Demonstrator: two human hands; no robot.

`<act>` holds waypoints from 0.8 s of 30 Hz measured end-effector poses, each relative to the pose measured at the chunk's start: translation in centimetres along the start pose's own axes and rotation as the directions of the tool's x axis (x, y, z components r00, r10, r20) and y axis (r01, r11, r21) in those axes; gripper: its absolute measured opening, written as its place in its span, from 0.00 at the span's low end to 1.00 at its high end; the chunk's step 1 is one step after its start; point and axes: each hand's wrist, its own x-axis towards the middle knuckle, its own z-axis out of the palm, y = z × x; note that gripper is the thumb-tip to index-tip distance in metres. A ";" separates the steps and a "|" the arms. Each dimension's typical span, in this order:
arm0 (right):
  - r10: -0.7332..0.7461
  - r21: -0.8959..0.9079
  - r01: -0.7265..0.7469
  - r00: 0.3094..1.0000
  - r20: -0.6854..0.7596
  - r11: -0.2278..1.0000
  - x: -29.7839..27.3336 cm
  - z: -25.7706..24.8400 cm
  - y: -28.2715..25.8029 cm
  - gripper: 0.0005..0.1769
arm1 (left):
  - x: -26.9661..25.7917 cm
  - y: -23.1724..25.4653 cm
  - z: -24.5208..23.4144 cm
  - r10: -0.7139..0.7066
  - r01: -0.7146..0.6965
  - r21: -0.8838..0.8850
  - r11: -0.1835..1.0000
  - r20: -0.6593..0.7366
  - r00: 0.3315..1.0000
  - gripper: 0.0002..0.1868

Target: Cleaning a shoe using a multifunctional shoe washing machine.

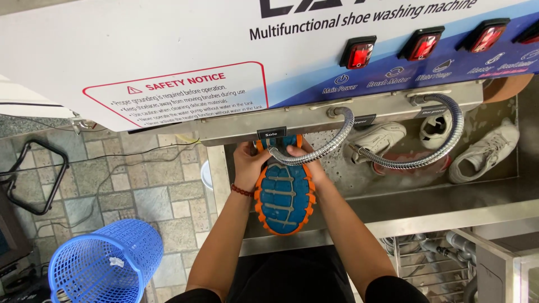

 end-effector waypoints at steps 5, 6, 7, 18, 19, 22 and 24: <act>-0.022 0.275 -0.016 0.991 0.134 0.961 1.2 0.1 -1.8 0.35 | 0.9 1.4 1.4 0.012 -0.006 -0.101 0.995 0.059 0.998 0.13; -0.055 0.312 -0.003 0.983 0.177 0.950 0.6 0.8 -2.7 0.33 | 0.6 2.6 2.0 0.115 -0.097 -0.204 0.974 0.080 0.990 0.15; -0.056 0.310 -0.003 0.982 0.183 0.951 1.6 -1.1 -0.8 0.33 | 0.5 2.0 2.1 0.120 -0.102 -0.204 0.974 0.075 0.990 0.15; 0.077 0.501 -0.142 0.986 0.148 0.854 3.2 -3.1 1.9 0.19 | 1.9 -2.4 1.4 -0.225 0.224 -0.031 0.974 -0.030 0.974 0.13; 0.080 0.502 -0.143 0.986 0.144 0.853 2.7 -2.5 1.3 0.19 | 1.9 -1.5 1.8 -0.230 0.229 -0.031 0.973 -0.028 0.973 0.13; -0.021 0.628 -0.173 0.957 0.289 0.759 1.5 -1.7 0.6 0.17 | 2.4 -0.5 2.2 -0.033 0.041 -0.266 0.963 0.032 0.999 0.15; -0.038 0.651 -0.211 0.938 0.345 0.729 1.9 -1.9 1.1 0.18 | 4.2 -2.1 1.6 -0.179 0.204 -0.315 0.927 0.105 0.978 0.16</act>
